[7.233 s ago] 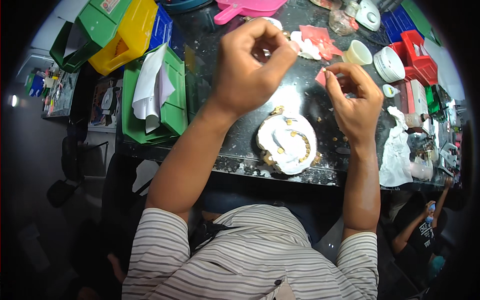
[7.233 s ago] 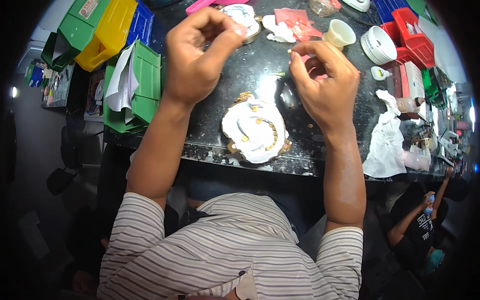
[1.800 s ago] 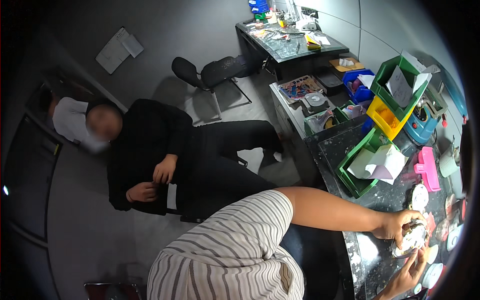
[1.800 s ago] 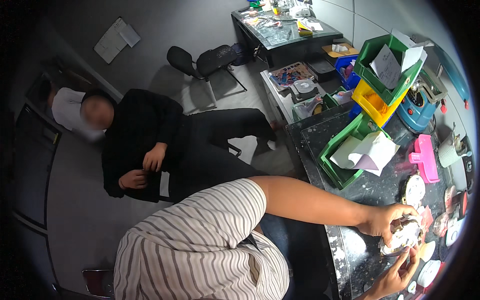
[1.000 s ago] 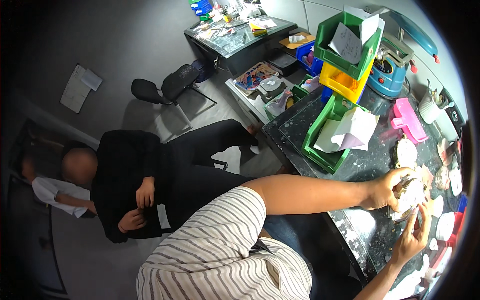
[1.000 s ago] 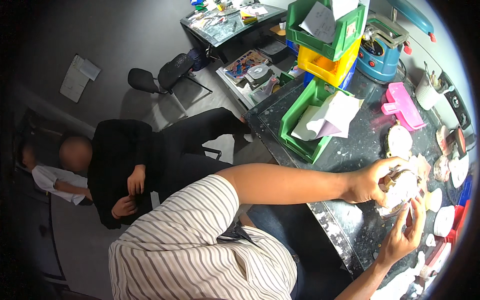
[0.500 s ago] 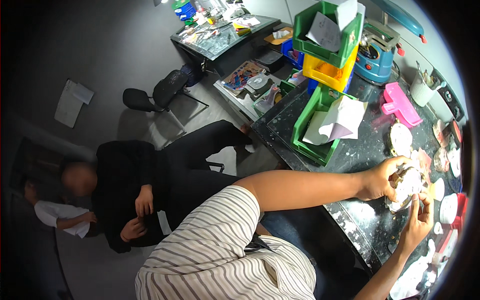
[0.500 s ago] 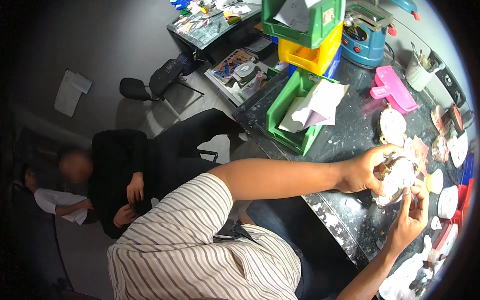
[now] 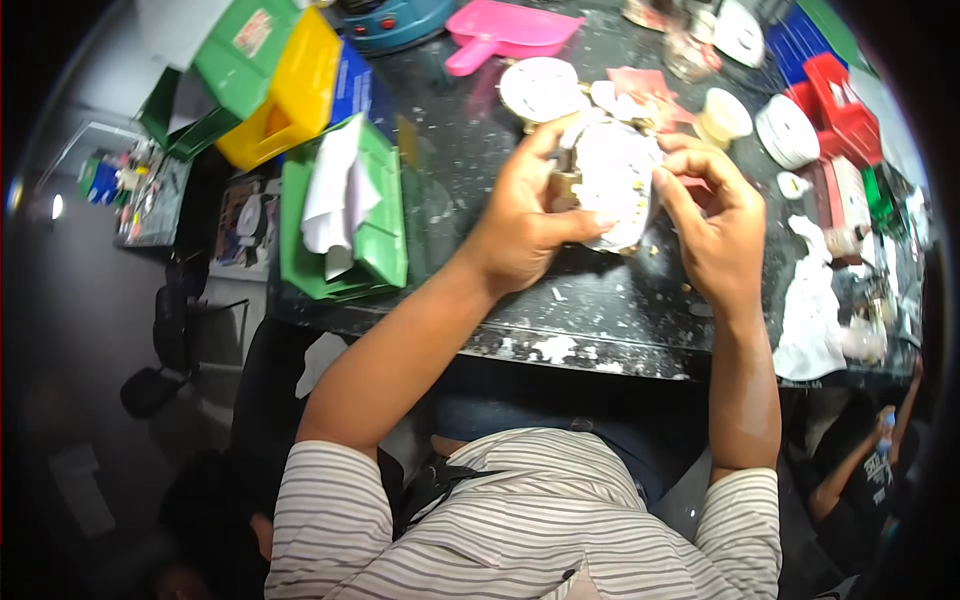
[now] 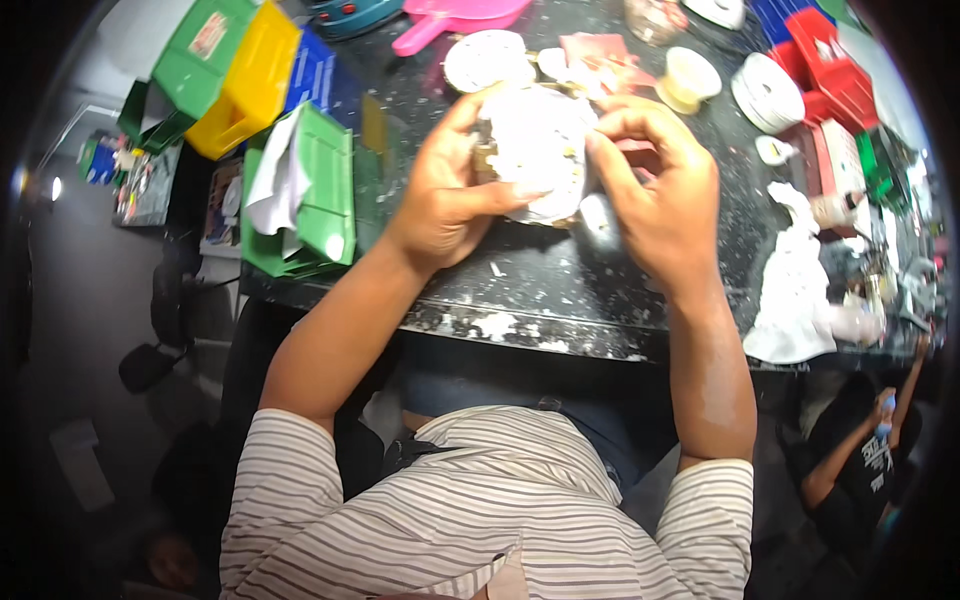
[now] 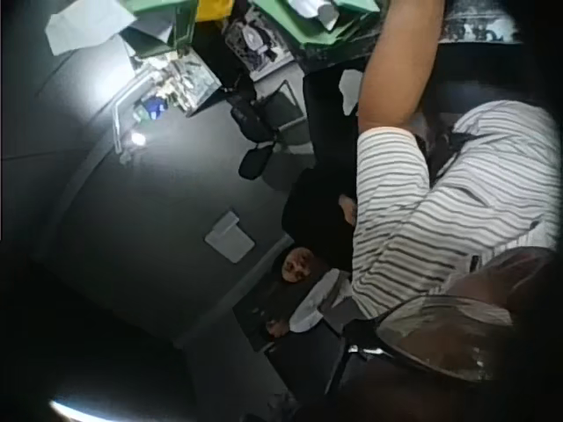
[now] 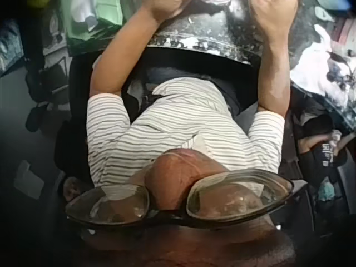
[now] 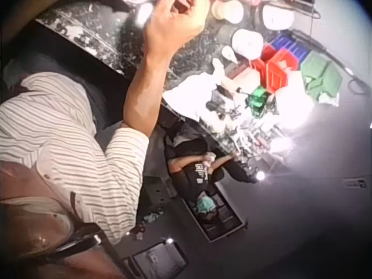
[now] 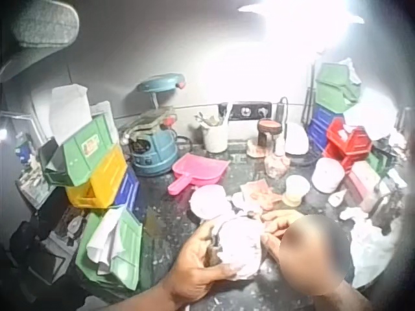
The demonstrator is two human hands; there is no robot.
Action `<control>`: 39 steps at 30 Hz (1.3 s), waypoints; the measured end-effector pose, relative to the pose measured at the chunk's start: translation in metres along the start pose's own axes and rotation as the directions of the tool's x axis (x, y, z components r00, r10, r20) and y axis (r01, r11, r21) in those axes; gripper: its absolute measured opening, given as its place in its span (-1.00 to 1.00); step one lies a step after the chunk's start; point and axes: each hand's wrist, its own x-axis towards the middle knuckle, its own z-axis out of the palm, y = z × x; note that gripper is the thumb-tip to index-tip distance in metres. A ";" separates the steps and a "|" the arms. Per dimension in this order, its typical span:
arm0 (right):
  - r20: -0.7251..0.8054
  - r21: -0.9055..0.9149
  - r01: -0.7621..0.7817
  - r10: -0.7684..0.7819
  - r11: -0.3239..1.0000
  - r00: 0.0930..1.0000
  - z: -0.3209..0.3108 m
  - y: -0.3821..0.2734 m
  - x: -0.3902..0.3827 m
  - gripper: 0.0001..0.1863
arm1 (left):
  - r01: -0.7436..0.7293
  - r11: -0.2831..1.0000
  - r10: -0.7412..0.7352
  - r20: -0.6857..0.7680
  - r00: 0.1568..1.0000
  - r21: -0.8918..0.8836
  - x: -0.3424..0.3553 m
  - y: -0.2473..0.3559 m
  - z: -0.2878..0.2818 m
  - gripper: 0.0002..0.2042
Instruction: The person sets artificial teeth into a plaster dental cast by hand, picking up individual teeth from the table and pressing them into the mold.
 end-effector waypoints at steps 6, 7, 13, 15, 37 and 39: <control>-0.043 -0.095 0.141 -0.146 0.985 0.988 -0.001 -0.012 -0.001 -0.87 | -0.005 1.000 0.005 -0.029 1.000 -0.003 0.000 -0.001 0.003 -0.16; -0.035 -0.165 0.194 -0.203 0.967 0.979 0.000 -0.014 -0.001 -0.84 | -0.001 1.000 0.001 -0.025 1.000 -0.005 -0.001 0.000 0.004 -0.16; 0.004 -0.371 0.358 -0.384 0.857 0.923 0.000 -0.010 -0.003 -0.78 | -0.009 1.000 0.008 -0.051 0.999 -0.024 0.000 0.000 0.004 -0.18; 0.038 -0.427 0.426 -0.454 0.798 0.890 -0.001 -0.009 -0.002 -0.78 | -0.007 1.000 0.006 -0.051 0.999 -0.016 0.000 0.000 0.004 -0.18; -0.074 -0.134 0.223 -0.234 0.966 0.969 0.000 -0.006 0.000 -0.87 | -0.003 0.998 0.006 -0.035 0.999 0.066 -0.001 0.003 0.007 -0.14; -0.087 -0.081 0.176 -0.183 0.981 0.979 -0.002 -0.006 0.001 -0.86 | -0.002 0.998 0.004 -0.038 0.999 0.062 -0.001 0.003 0.008 -0.14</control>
